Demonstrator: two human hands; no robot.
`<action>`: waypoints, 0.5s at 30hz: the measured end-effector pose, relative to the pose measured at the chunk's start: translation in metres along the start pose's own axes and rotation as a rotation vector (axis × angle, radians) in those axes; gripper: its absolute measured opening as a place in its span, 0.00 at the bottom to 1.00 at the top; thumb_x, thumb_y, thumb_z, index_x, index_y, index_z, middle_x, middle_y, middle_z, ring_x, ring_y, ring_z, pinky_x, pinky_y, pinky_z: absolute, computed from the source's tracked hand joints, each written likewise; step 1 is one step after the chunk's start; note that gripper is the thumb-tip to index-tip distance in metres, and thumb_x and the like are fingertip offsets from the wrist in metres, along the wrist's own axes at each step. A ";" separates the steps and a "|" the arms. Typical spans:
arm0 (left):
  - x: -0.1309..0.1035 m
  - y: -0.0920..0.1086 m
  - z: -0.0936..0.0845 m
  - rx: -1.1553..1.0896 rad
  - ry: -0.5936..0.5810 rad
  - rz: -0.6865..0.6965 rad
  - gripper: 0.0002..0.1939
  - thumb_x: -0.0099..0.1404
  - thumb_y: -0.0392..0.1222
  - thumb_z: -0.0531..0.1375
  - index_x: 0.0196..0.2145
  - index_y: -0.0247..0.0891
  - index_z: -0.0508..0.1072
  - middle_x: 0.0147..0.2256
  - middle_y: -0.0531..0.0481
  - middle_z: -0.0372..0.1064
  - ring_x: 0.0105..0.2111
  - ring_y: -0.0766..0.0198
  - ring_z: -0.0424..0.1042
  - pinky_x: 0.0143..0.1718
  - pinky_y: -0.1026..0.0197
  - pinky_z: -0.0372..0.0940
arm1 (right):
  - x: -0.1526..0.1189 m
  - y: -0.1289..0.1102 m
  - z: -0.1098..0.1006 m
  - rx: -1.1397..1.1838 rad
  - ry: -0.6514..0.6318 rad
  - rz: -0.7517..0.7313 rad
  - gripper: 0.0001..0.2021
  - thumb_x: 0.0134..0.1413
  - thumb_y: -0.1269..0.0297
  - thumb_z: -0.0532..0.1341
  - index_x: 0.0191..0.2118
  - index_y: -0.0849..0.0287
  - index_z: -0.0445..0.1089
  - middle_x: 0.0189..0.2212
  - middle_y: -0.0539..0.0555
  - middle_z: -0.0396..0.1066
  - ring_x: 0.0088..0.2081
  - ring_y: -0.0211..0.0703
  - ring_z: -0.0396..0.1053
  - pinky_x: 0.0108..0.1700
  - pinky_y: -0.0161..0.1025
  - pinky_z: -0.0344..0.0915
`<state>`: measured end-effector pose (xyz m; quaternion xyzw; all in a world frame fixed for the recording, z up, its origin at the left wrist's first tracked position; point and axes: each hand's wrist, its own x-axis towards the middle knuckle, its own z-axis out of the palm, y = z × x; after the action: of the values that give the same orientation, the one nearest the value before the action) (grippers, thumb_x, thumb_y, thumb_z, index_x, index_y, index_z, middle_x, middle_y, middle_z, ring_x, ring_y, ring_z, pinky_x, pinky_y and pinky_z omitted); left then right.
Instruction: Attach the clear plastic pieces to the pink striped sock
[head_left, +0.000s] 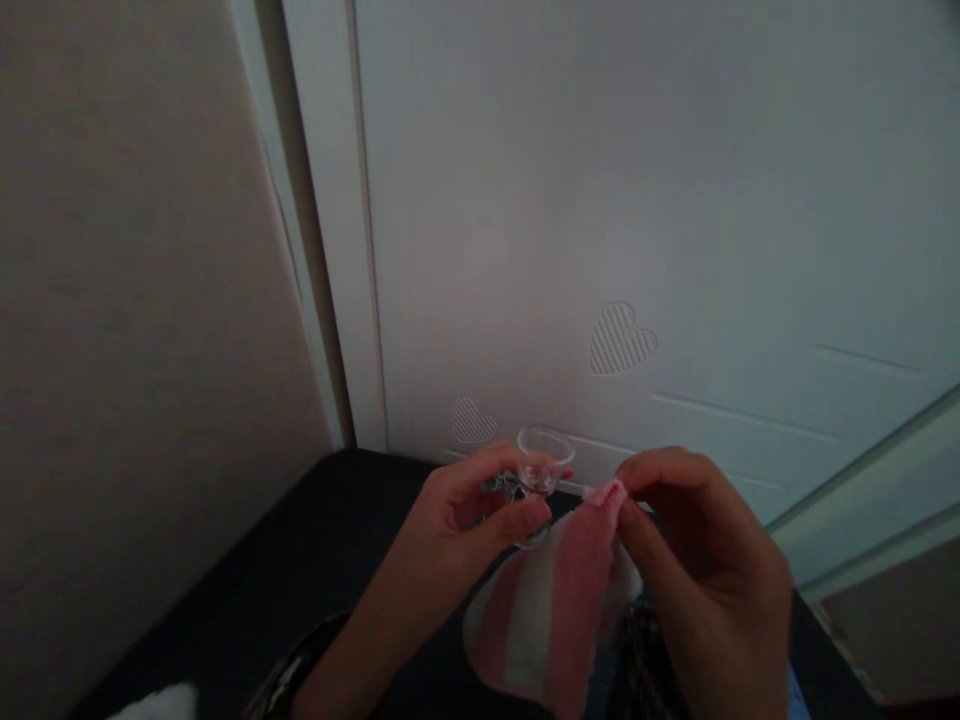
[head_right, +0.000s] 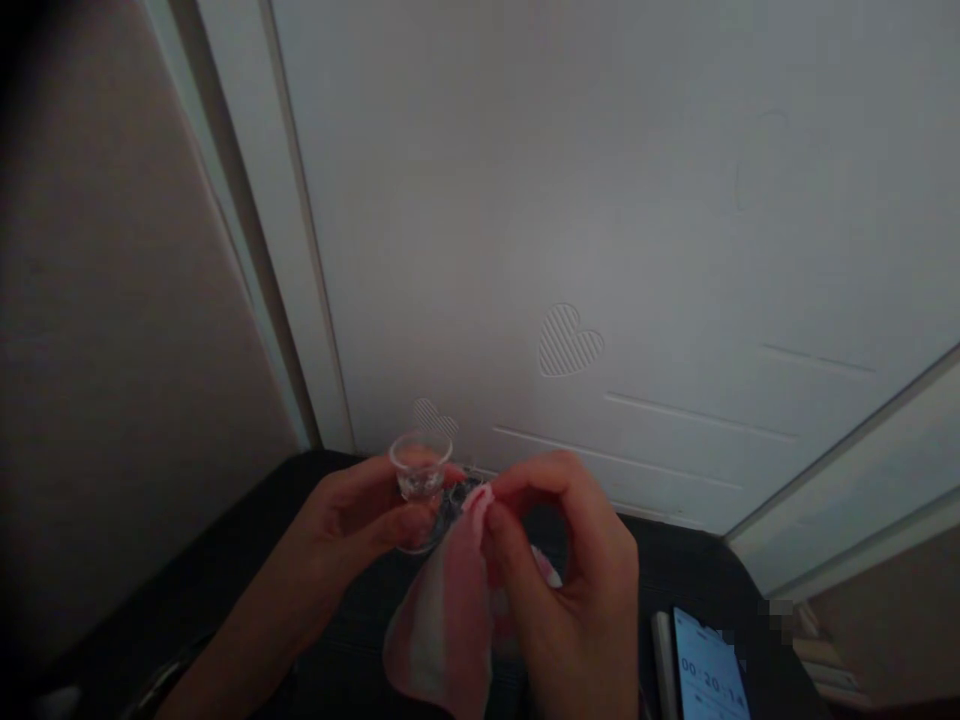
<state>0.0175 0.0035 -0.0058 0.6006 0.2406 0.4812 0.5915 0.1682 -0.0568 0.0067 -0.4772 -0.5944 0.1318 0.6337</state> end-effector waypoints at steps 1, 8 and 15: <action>0.000 0.000 -0.001 0.038 -0.035 0.002 0.08 0.59 0.40 0.63 0.39 0.44 0.78 0.37 0.50 0.74 0.34 0.65 0.70 0.31 0.69 0.64 | -0.001 0.000 0.000 0.003 0.005 0.002 0.08 0.55 0.74 0.60 0.35 0.51 0.69 0.31 0.45 0.67 0.33 0.33 0.66 0.32 0.28 0.62; -0.001 -0.004 -0.005 0.291 -0.073 0.115 0.16 0.66 0.40 0.56 0.49 0.48 0.74 0.38 0.48 0.66 0.36 0.62 0.67 0.30 0.66 0.62 | -0.005 0.004 -0.002 0.008 0.092 -0.021 0.09 0.55 0.75 0.60 0.37 0.52 0.70 0.33 0.47 0.69 0.34 0.35 0.67 0.33 0.29 0.65; -0.001 -0.005 -0.007 0.380 -0.112 0.178 0.16 0.63 0.39 0.59 0.48 0.49 0.74 0.35 0.51 0.66 0.35 0.63 0.66 0.34 0.65 0.61 | -0.002 0.004 0.001 -0.005 0.030 0.023 0.06 0.56 0.73 0.59 0.35 0.52 0.68 0.31 0.46 0.68 0.33 0.35 0.67 0.34 0.30 0.64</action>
<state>0.0129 0.0071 -0.0121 0.7460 0.2399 0.4431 0.4354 0.1682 -0.0554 0.0025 -0.4875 -0.5796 0.1308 0.6397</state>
